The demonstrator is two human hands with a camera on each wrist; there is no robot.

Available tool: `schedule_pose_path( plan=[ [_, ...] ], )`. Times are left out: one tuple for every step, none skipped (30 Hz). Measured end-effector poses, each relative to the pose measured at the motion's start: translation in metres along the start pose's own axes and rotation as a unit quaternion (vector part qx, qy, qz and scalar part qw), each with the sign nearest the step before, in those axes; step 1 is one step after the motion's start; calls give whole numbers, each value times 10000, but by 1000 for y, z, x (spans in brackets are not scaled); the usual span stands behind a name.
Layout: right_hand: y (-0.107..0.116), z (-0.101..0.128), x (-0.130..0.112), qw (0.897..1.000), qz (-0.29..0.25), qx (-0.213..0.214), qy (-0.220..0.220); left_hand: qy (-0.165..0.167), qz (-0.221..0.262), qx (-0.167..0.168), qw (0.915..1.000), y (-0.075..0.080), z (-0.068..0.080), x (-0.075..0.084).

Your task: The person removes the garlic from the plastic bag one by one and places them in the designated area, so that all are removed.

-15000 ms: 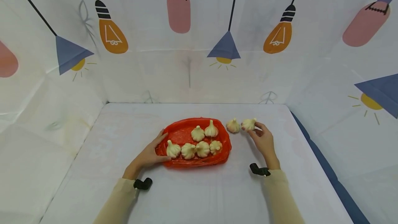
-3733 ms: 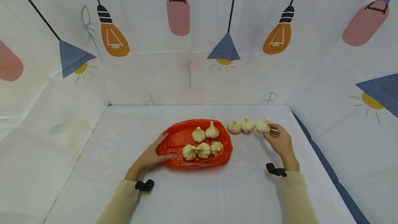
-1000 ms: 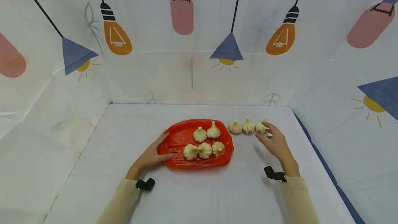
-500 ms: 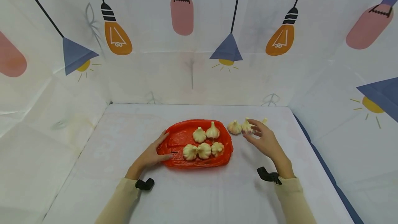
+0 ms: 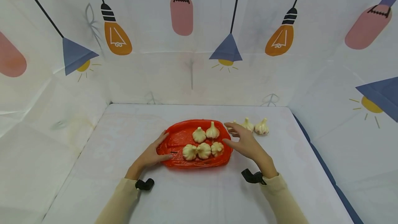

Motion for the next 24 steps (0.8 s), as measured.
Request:
schedule_pose_path(
  plan=[
    [-4,-2,-4,10000,51,-55,54,10,-8,7,10000,0,0,0],
    [-7,-4,-9,9998,93,-101,127,18,-8,10,10000,0,0,0],
    [-10,-5,-14,9996,148,-148,209,29,-1,10,10000,0,0,-1],
    [-14,-7,-17,9993,171,-197,269,29,-7,11,10000,0,0,-1],
    [-17,-9,-21,9989,235,-232,342,31,-9,10,10000,0,0,-1],
    [-20,-11,-24,9983,317,-267,401,24,-17,7,10000,0,0,-1],
    [-23,-13,-27,9977,385,-307,473,23,-7,8,10000,0,0,-1],
    [-26,-15,-29,9971,441,-353,500,26,-22,7,10000,0,0,-1],
    [-30,-17,-32,9967,476,-404,512,36,-29,9,10000,0,0,-1],
    [-32,-18,-34,9963,497,-463,521,40,-52,9,10000,0,-1,-2],
    [-35,-20,-36,9959,529,-519,527,59,-57,9,10000,0,-1,-2],
    [-38,-21,-39,9954,534,-579,540,76,-58,11,10000,0,-1,-3],
    [-41,-22,-42,9951,507,-647,547,91,-53,15,9999,0,-1,-3],
    [-43,-24,-44,9947,519,-702,545,101,-65,12,9999,0,-1,-4],
    [-46,-25,-47,9942,515,-757,563,111,-44,12,9999,0,-1,-4],
    [-48,-25,-49,9937,502,-814,577,112,-52,11,9999,0,-1,-4],
    [-51,-27,-50,9933,497,-869,574,110,-52,15,9999,0,-1,-4],
    [-53,-28,-51,9928,489,-931,577,98,-61,13,9999,0,-1,-4],
    [-56,-29,-52,9923,466,-993,570,84,-66,13,9999,0,-1,-3],
    [-59,-31,-52,9918,457,-1044,576,75,-74,10,9999,0,-1,-2],
    [-62,-32,-52,9914,385,-1117,569,68,-63,13,10000,0,-1,-2],
    [-66,-33,-51,9908,317,-1193,552,67,-71,10,10000,0,-1,-1],
    [-69,-35,-50,9902,243,-1271,524,72,-57,9,10000,0,0,-1],
    [-72,-37,-48,9895,186,-1341,499,66,-55,9,10000,0,0,-1]
  ],
)
Point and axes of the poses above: each hand's wrist, its own z-axis away from the middle knuckle, its own y-axis out of the back of the hand, x = y × z, the point moved 9 cm from there along -z, towards the middle knuckle, and after that the axes turned 2 degrees about -x, right-handed, at the moved point
